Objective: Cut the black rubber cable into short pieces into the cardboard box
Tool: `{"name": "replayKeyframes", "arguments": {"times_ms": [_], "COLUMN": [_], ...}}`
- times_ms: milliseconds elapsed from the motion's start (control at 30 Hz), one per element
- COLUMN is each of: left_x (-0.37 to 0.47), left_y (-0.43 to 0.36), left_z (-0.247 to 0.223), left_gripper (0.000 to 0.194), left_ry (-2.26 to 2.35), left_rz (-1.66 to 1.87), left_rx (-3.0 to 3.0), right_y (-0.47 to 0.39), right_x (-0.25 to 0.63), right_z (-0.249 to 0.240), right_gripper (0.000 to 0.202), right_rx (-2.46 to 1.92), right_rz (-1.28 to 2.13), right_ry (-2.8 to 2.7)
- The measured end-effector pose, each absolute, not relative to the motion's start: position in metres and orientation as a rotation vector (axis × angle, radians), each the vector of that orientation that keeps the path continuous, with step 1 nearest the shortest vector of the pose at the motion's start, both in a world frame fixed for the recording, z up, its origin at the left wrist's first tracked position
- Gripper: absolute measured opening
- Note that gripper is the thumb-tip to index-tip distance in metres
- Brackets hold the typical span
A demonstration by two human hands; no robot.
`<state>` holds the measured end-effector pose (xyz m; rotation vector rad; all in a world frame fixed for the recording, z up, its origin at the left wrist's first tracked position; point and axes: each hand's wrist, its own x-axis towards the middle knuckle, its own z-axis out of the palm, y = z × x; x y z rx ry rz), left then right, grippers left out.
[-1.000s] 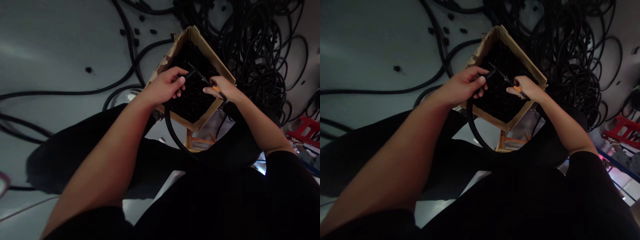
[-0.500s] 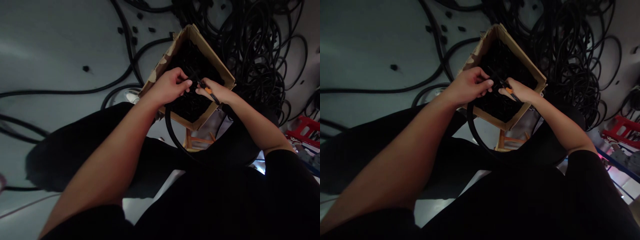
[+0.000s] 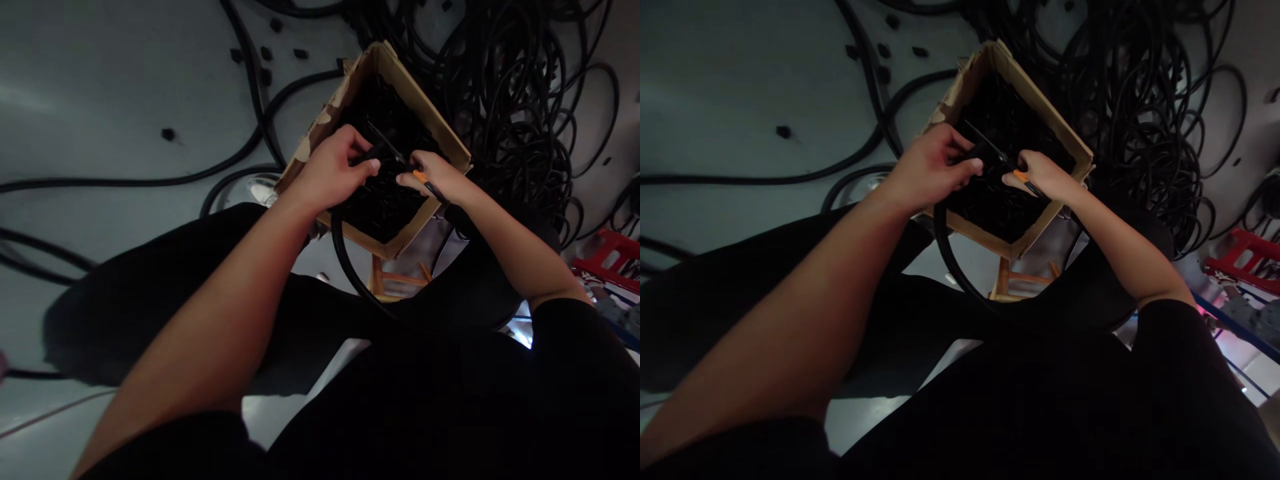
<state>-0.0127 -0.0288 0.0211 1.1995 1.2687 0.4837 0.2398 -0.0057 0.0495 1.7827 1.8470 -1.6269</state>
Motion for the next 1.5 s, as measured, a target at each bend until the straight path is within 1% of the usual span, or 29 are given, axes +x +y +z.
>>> {"name": "replayKeyframes", "arguments": {"times_ms": [100, 200, 400, 533, 667, 733, 867, 967, 1033, 1133, 1267, 1400, 1500], "left_x": [-0.012, -0.012, -0.016, -0.015, -0.012, -0.013, -0.023, -0.027, -0.025, -0.019, -0.019, -0.029, -0.031], "left_y": [-0.032, -0.031, -0.027, -0.029, -0.03, -0.029, -0.025, -0.025, -0.026, -0.029, -0.026, -0.019, -0.017], "left_z": [0.024, 0.022, 0.02, 0.028, 0.032, 0.031, 0.027, 0.028, 0.03, 0.033, 0.032, 0.033, 0.036], "left_gripper": [0.033, 0.022, 0.017, 0.01, 0.011, 0.013, 0.023, 0.024, 0.024, 0.031, 0.04, 0.036, 0.025], "left_ry": [1.153, 1.087, 1.194, 1.197, 1.072, 1.054, 1.062, 1.089, 1.1, 1.04, 1.002, 1.102, 1.186], "left_rz": [0.469, 0.491, 0.44, 0.414, 0.399, 0.384, 0.309, 0.291, 0.289, 0.249, 0.242, 0.233, 0.224], "left_rx": [1.202, 1.235, 1.304, 1.349, 1.421, 1.404, 1.345, 1.347, 1.377, 1.4, 1.351, 1.336, 1.324], "right_y": [-0.005, -0.003, 0.001, 0.002, 0.001, 0.001, 0.005, 0.006, 0.004, 0.0, 0.001, 0.006, 0.005], "right_x": [0.244, 0.247, 0.252, 0.257, 0.258, 0.258, 0.261, 0.265, 0.266, 0.265, 0.262, 0.266, 0.271], "right_z": [0.052, 0.052, 0.045, 0.047, 0.05, 0.048, 0.044, 0.044, 0.046, 0.047, 0.048, 0.051, 0.055], "right_gripper": [0.046, 0.05, 0.058, 0.059, 0.056, 0.056, 0.062, 0.066, 0.065, 0.063, 0.06, 0.058, 0.055], "right_rx": [1.698, 1.678, 1.738, 1.675, 1.583, 1.588, 1.624, 1.589, 1.57, 1.523, 1.572, 1.643, 1.681], "right_rz": [-1.709, -1.717, -1.578, -1.591, -1.678, -1.666, -1.553, -1.544, -1.58, -1.645, -1.586, -1.521, -1.598], "right_ry": [1.875, 1.929, 1.982, 1.969, 1.981, 2.011, 2.049, 2.024, 2.008, 2.007, 2.045, 2.022, 1.918]}}
